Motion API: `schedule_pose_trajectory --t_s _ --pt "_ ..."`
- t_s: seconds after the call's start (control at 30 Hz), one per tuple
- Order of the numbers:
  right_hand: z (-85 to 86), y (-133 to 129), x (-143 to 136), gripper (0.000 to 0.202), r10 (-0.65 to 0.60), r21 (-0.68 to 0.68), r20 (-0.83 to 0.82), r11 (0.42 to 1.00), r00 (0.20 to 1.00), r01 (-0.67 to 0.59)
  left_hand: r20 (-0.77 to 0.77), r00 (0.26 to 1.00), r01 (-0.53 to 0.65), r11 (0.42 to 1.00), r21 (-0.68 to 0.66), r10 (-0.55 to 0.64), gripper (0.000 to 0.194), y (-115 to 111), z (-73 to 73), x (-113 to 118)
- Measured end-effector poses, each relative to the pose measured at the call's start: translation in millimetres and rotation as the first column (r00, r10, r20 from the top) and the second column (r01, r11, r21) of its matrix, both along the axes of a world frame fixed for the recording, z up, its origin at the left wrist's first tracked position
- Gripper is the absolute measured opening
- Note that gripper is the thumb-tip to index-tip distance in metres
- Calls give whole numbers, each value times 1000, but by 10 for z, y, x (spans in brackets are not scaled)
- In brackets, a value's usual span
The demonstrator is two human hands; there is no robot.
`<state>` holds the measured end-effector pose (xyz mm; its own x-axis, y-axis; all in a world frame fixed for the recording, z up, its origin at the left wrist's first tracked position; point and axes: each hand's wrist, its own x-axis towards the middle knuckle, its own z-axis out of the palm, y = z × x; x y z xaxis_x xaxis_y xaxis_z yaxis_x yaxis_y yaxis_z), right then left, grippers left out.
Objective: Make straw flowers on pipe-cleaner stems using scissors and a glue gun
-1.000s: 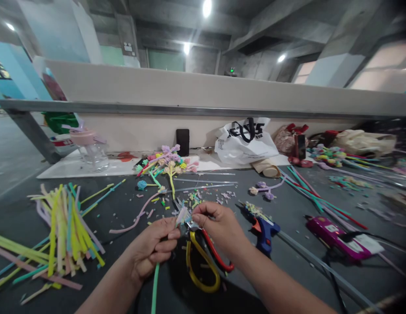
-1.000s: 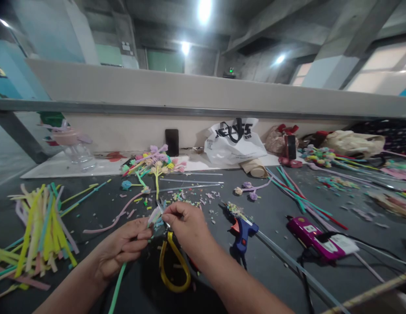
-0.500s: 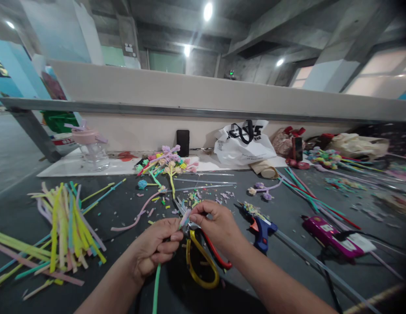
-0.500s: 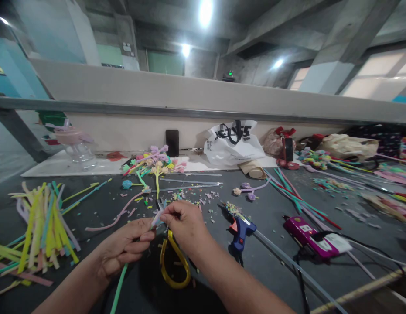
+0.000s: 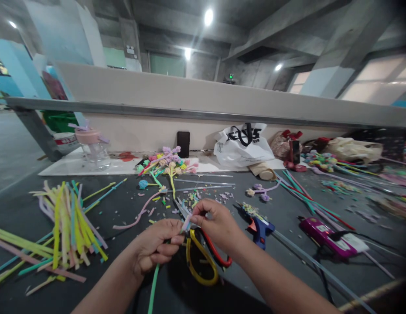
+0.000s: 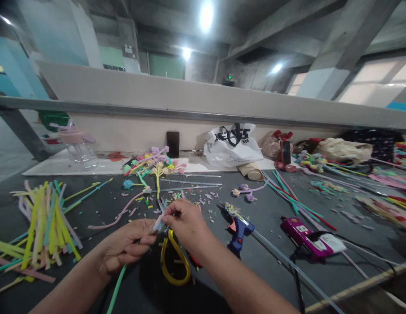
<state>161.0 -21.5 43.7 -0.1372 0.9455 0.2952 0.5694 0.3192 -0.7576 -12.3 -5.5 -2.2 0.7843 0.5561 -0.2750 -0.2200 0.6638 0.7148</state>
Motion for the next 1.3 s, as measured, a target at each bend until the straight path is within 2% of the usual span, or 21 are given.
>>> schedule_pose_trajectory --t_s 0.3,0.5,0.63,0.8,0.87,0.93,1.0,1.07,1.17,1.3 --pt "4 5 5 14 -23 60 106 998 994 17 -8 1000 21 1000 22 -21 13 -11 1 -1" --pt "-13 28 6 11 -32 39 75 999 997 29 -12 1000 12 1000 17 -12 16 16 0 4" --pt "9 25 68 11 -53 41 -14 998 999 53 8 1000 -27 999 24 27 18 35 -17 -16" --pt "-49 -1 122 21 -120 -81 -129 991 984 110 -8 998 -64 997 49 64 21 9 26 -10" --pt "-93 -29 105 21 -129 -163 -194 982 972 98 -51 990 -124 986 107 130 25 -20 58 32" --pt "-139 -60 74 18 -157 -263 -305 962 939 75 -115 955 -246 947 207 273 29 -48 73 94" --pt "-188 -92 41 17 -191 -356 -438 934 878 26 -155 885 -372 866 333 440 30 -66 63 158" --pt "-234 -122 10 18 -209 -420 -549 906 809 -50 -136 828 -440 781 443 544 29 -70 35 206" --pt "-288 -174 -49 20 -213 -467 -638 871 740 -152 -87 804 -468 716 517 588 27 -63 -2 231" --pt "-322 -227 -148 20 -216 -512 -633 837 743 -193 -99 794 -475 713 515 600 29 -67 14 217"
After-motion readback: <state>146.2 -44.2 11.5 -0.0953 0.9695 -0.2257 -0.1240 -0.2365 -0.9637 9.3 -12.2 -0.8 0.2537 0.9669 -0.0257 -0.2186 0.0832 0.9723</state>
